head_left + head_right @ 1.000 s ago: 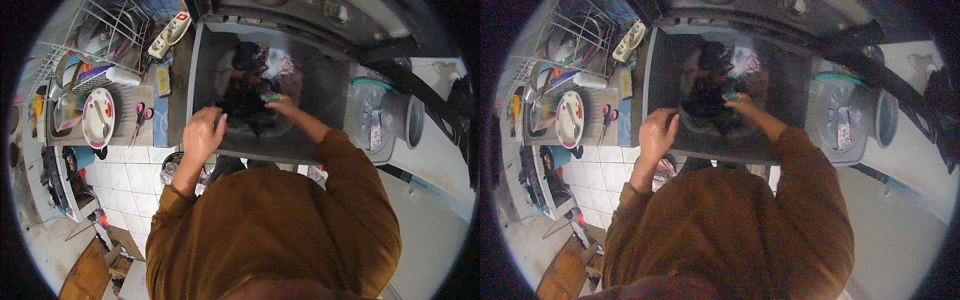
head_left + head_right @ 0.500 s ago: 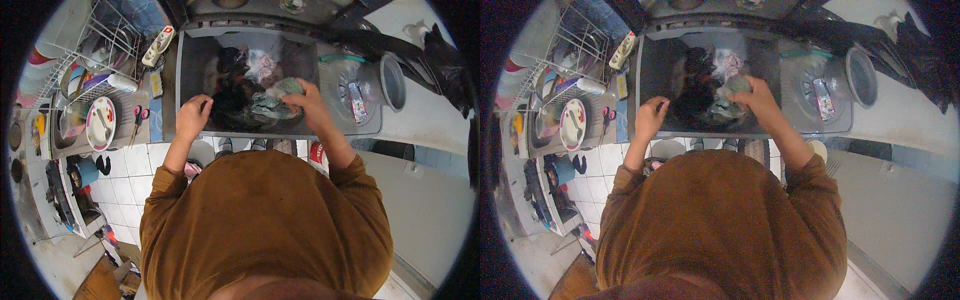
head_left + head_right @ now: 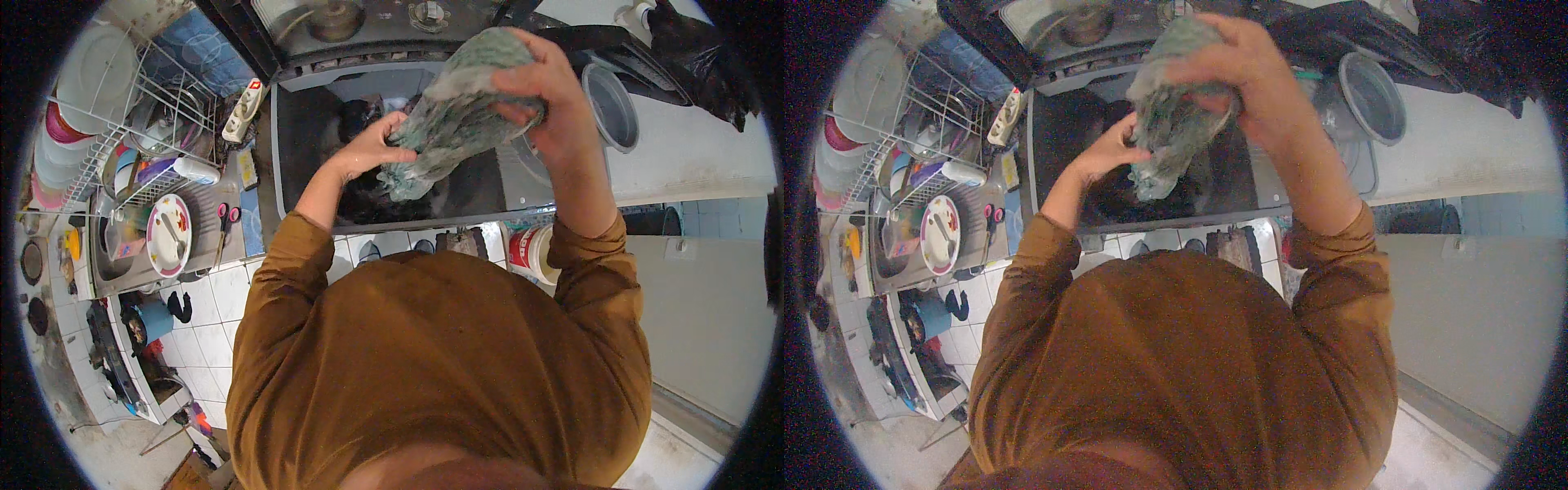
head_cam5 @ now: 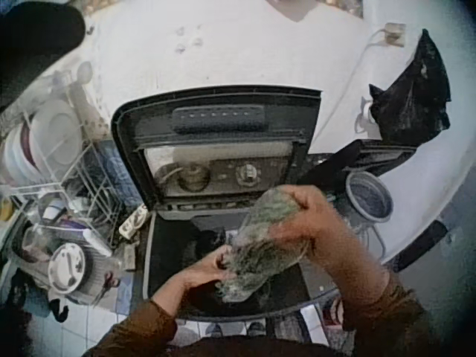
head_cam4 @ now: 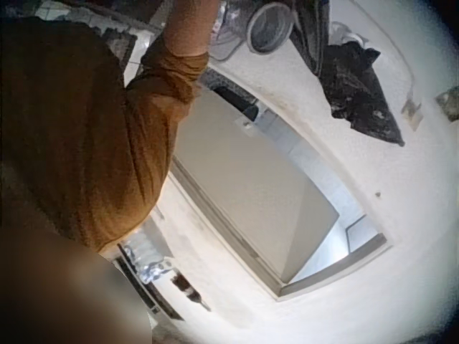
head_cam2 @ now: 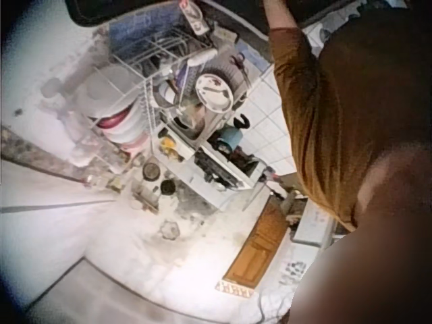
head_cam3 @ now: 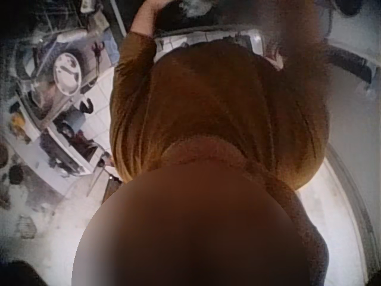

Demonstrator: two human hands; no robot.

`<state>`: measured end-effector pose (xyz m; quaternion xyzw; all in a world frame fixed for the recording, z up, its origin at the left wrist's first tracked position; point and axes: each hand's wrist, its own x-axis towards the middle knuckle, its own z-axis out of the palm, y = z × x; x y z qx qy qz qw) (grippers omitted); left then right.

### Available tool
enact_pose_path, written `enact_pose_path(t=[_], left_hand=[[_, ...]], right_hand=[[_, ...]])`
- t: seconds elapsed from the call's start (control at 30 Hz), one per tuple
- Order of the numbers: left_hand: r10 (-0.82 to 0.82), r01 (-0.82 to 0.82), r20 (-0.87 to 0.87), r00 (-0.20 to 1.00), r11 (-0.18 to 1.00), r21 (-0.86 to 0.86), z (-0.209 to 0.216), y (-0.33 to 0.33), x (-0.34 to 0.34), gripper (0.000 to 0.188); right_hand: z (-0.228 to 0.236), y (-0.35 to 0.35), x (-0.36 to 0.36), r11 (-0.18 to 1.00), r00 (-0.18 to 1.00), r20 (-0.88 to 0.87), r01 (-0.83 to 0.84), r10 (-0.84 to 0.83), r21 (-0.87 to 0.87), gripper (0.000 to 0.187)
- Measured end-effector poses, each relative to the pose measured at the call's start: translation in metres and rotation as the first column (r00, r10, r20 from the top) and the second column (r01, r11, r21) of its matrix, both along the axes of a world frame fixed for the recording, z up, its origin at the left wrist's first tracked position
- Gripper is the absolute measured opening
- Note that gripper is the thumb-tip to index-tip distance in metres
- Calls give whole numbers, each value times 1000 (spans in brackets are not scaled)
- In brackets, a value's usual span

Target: The person washes several pieces of clothing by hand in a top-loading washing machine. They repeatedly submerge, agitate, and wring out the garments in soapy water, then close the machine lid and turn the control dial.

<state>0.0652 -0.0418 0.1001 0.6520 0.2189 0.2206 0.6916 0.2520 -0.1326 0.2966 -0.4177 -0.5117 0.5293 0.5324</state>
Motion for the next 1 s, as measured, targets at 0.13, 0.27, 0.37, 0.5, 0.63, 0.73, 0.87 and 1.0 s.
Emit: enact_pose_path(t=[0.13,0.27,0.37,0.5,0.63,0.73,0.87,1.0], left_hand=[[75,-74,-128,989,997,11,14,23,1,37],[118,-125,-148,982,991,-40,20,45,-5,35],[198,-203,-45,979,953,-225,25,46,-6,35],[401,-384,-53,914,819,-425,30,49,-14,37],[512,-378,24,859,665,-644,42,50,-14,33],[484,-195,193,854,640,-743,27,71,-24,32],[485,-80,312,817,632,-771,37,74,-24,31],[453,-65,345,822,677,-733,62,68,-21,26]], right_hand=[[-4,19,37,999,998,70,-10,8,36,28],[-8,28,52,997,993,115,-12,4,70,21],[-15,28,49,990,989,75,125,-129,60,20],[-29,35,49,994,985,143,93,-100,56,21],[-59,51,52,990,963,229,130,-138,51,26],[-91,71,53,983,929,325,179,-178,26,29],[-145,89,46,970,917,343,238,-205,-57,41],[-217,102,47,931,885,365,348,-288,-108,48]])
